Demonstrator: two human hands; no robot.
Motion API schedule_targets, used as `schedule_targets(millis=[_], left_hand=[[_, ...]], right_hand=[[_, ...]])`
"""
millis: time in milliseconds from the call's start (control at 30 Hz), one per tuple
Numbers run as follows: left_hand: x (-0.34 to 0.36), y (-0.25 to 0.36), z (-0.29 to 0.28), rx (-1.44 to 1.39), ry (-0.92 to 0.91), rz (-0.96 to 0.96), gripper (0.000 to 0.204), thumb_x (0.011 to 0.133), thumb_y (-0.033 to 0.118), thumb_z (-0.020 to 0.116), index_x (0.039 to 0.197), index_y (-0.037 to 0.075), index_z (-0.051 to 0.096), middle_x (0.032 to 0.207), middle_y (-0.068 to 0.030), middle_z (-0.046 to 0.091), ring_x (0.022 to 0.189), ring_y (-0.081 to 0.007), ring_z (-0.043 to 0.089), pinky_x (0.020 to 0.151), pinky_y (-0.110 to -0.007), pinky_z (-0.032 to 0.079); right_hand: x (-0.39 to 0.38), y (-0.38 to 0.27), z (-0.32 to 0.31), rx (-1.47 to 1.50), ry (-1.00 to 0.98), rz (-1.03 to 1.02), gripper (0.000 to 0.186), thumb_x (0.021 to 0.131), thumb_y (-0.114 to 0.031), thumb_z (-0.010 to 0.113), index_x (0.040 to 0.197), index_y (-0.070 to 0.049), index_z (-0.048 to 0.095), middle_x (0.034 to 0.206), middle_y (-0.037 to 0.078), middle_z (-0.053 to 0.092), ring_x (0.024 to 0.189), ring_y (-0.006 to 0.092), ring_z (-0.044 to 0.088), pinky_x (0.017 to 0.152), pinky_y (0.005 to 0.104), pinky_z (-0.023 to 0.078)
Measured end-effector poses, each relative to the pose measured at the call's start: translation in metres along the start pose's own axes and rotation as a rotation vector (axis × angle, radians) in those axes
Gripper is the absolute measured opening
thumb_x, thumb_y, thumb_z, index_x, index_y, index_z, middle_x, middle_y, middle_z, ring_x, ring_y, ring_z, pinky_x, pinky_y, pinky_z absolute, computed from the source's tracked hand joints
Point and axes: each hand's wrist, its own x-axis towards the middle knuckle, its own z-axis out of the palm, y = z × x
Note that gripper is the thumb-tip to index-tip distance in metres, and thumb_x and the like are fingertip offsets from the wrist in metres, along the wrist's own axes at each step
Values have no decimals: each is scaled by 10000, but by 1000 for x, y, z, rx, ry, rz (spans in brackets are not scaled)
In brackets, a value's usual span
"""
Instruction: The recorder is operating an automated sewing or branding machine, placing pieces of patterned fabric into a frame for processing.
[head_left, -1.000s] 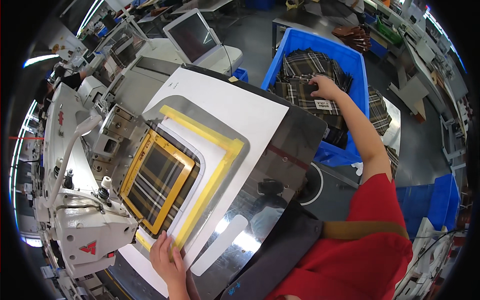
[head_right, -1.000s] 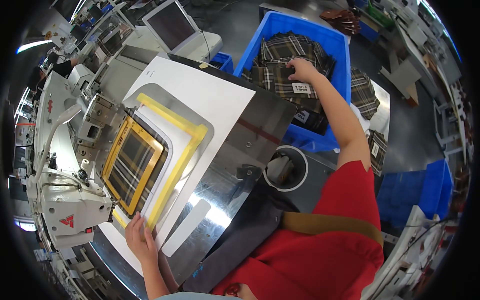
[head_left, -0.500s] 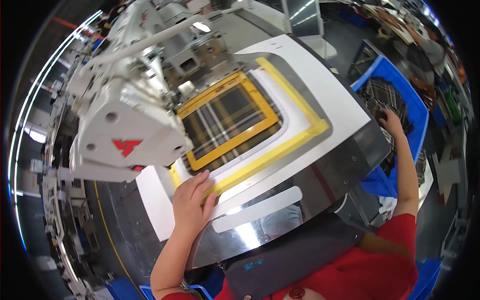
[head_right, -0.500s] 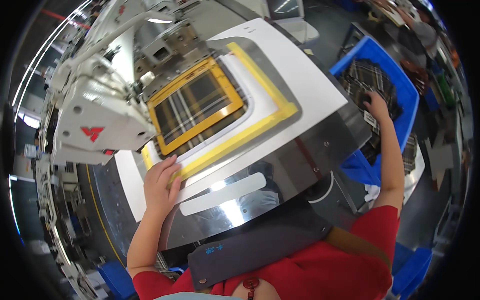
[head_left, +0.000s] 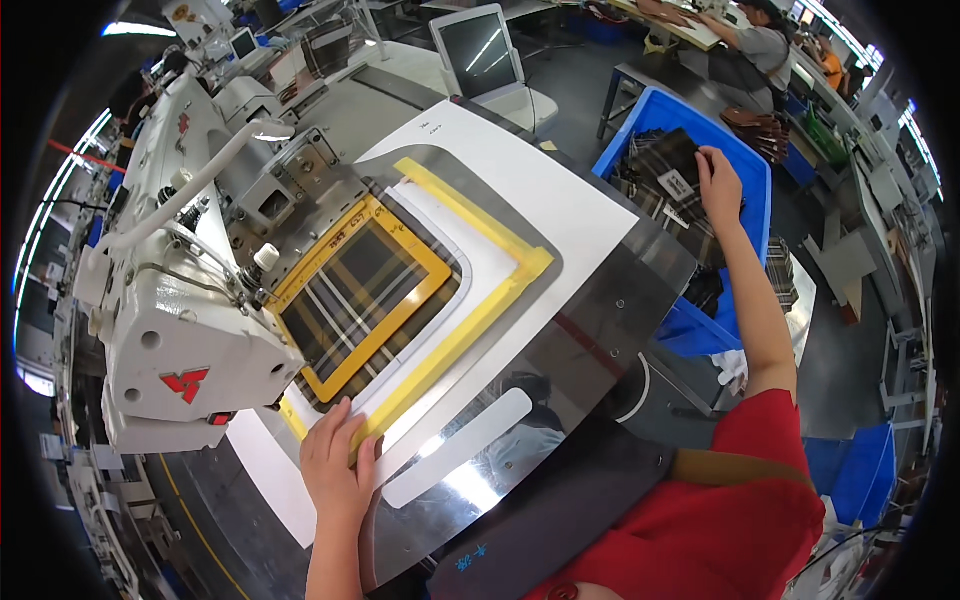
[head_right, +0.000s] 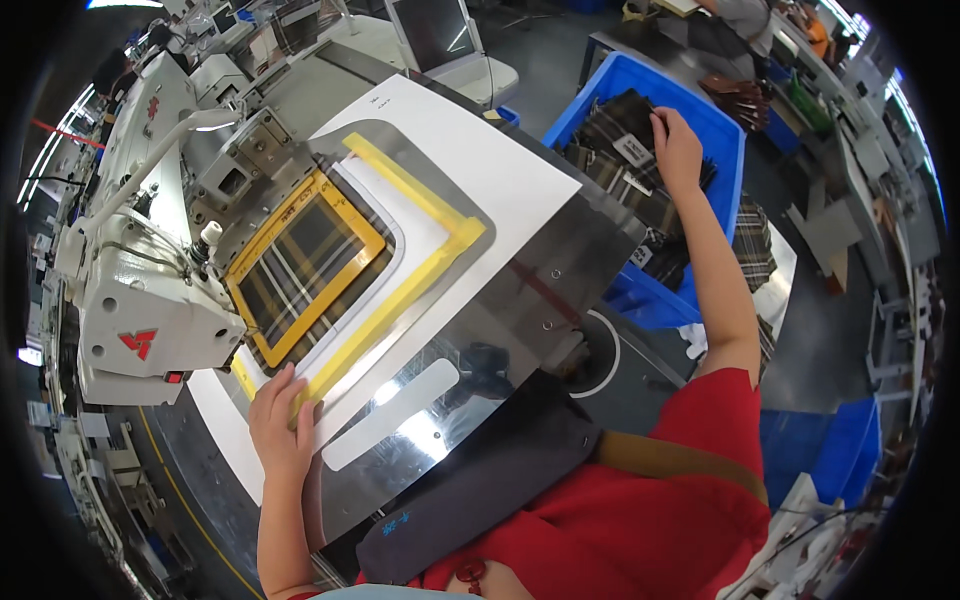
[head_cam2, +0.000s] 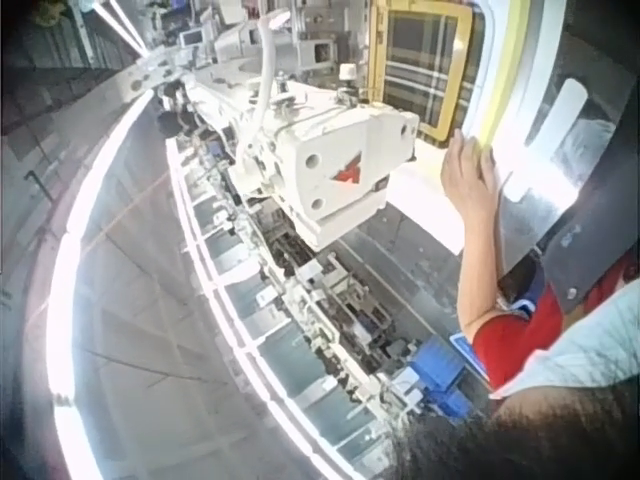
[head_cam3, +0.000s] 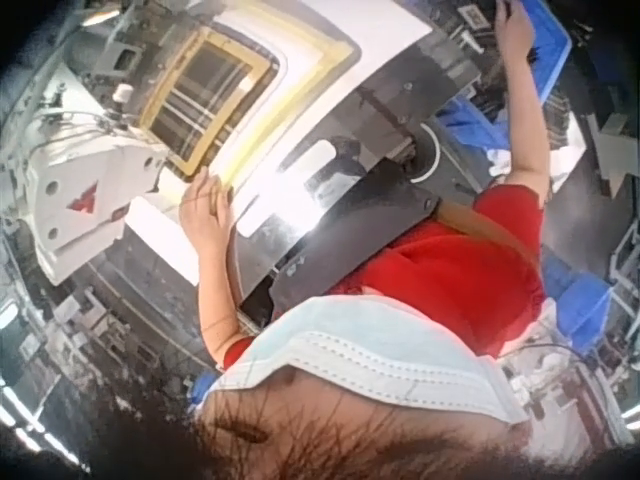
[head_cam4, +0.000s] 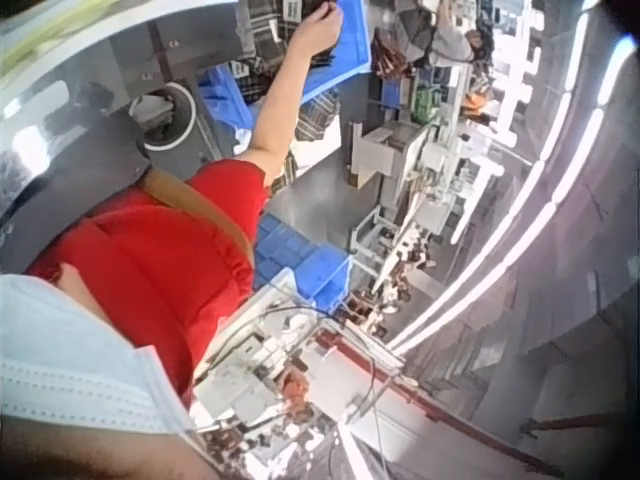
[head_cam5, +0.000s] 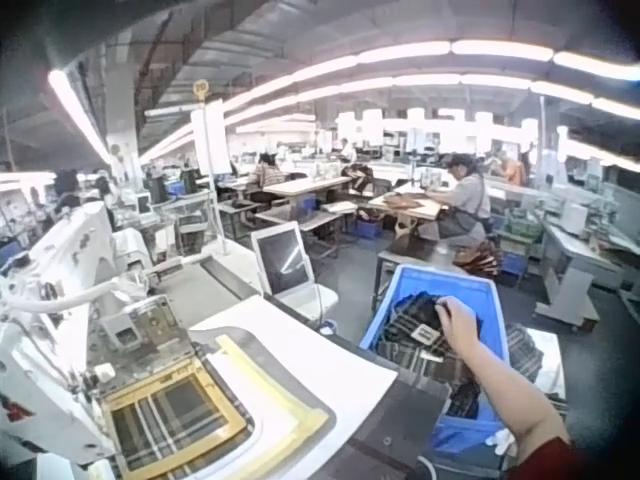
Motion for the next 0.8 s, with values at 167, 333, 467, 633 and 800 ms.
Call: schedule_targets(millis=[167, 333, 467, 633, 800], left_hand=[[0, -1, -3, 2, 6, -11, 269, 782, 130, 694, 1043, 75, 659, 1224, -92, 638, 1077, -307, 609, 935, -417, 464], [3, -6, -4, -80, 38, -4, 248, 800, 120, 687, 1043, 78, 658, 1193, -84, 651, 1063, -292, 618, 907, -399, 476], [4, -17, -5, -185, 104, -100, 204, 824, 99, 661, 1024, 59, 665, 1127, -98, 669, 1032, -298, 626, 878, -390, 491], [14, -47, -8, -240, 129, -225, 227, 843, 81, 646, 1062, 24, 660, 1108, -161, 660, 1035, -320, 623, 881, -391, 491], [31, -102, 3, -153, 146, -332, 228, 878, 70, 622, 1094, 1, 651, 1101, -168, 665, 1023, -310, 623, 942, -376, 460]], right_hand=[[31, -92, -36, 333, 86, -75, 180, 935, -153, 635, 1055, -22, 666, 952, 114, 688, 871, 187, 647, 805, 282, 486], [47, -177, -39, 1009, -259, -38, 213, 989, -160, 582, 1126, -4, 632, 979, 17, 674, 868, 58, 603, 775, 193, 476], [43, -262, 13, 996, -745, -228, 245, 963, -208, 588, 1077, 2, 642, 939, 29, 679, 874, 98, 614, 778, 252, 484], [3, -352, 93, 840, -1121, -530, 220, 887, -216, 655, 979, -21, 697, 913, 134, 690, 853, 226, 658, 775, 318, 500], [-30, -431, 122, 660, -992, -749, 157, 826, -228, 687, 921, -116, 742, 877, 101, 717, 870, 297, 682, 759, 401, 540]])
